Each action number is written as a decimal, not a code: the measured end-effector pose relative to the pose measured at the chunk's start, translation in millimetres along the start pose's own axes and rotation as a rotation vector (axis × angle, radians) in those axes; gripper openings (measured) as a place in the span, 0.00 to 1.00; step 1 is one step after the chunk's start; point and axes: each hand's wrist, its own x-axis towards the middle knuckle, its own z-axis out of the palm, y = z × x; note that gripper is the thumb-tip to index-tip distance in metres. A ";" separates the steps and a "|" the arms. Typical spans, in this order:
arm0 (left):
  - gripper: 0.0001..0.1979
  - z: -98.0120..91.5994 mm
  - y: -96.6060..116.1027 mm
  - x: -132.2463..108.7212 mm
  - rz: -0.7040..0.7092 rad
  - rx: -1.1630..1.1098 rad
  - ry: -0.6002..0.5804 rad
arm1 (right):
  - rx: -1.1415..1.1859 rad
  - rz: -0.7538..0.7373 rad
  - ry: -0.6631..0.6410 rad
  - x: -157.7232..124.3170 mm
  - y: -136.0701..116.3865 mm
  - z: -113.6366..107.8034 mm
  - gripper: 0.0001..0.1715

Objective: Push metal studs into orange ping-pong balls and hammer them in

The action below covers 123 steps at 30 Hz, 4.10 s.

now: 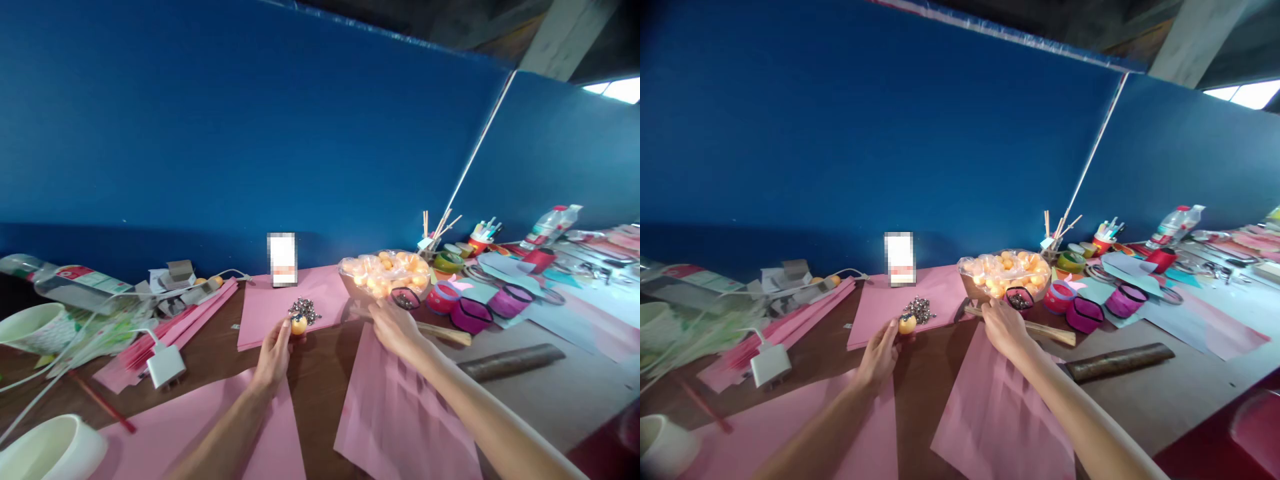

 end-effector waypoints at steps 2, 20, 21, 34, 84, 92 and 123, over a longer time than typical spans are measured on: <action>0.21 -0.3 0.5 0.2 -0.007 -0.017 -0.006 | 0.091 0.008 0.056 0.4 -3.3 -5.8 0.11; 0.25 2.9 6.7 -2.9 -0.039 -0.251 -0.035 | 0.518 -0.207 0.092 -31.4 -71.7 -40.2 0.08; 0.25 2.8 5.2 -2.0 -0.033 -0.243 -0.025 | 0.524 -0.207 0.096 -32.2 -72.9 -40.3 0.08; 0.24 0.9 -2.4 0.3 -0.021 -0.205 0.019 | 0.558 -0.214 0.054 -40.6 -78.1 -44.4 0.08; 0.20 6.4 5.5 -2.1 0.019 -0.044 -0.030 | 0.583 -0.214 0.016 -38.8 -73.7 -40.1 0.11; 0.22 4.6 3.4 -2.0 0.031 -0.045 -0.067 | 0.583 -0.210 0.036 -39.5 -75.1 -40.4 0.09; 0.25 1.7 -2.0 0.0 0.023 0.073 -0.070 | 0.642 -0.182 0.041 -42.9 -72.6 -33.5 0.10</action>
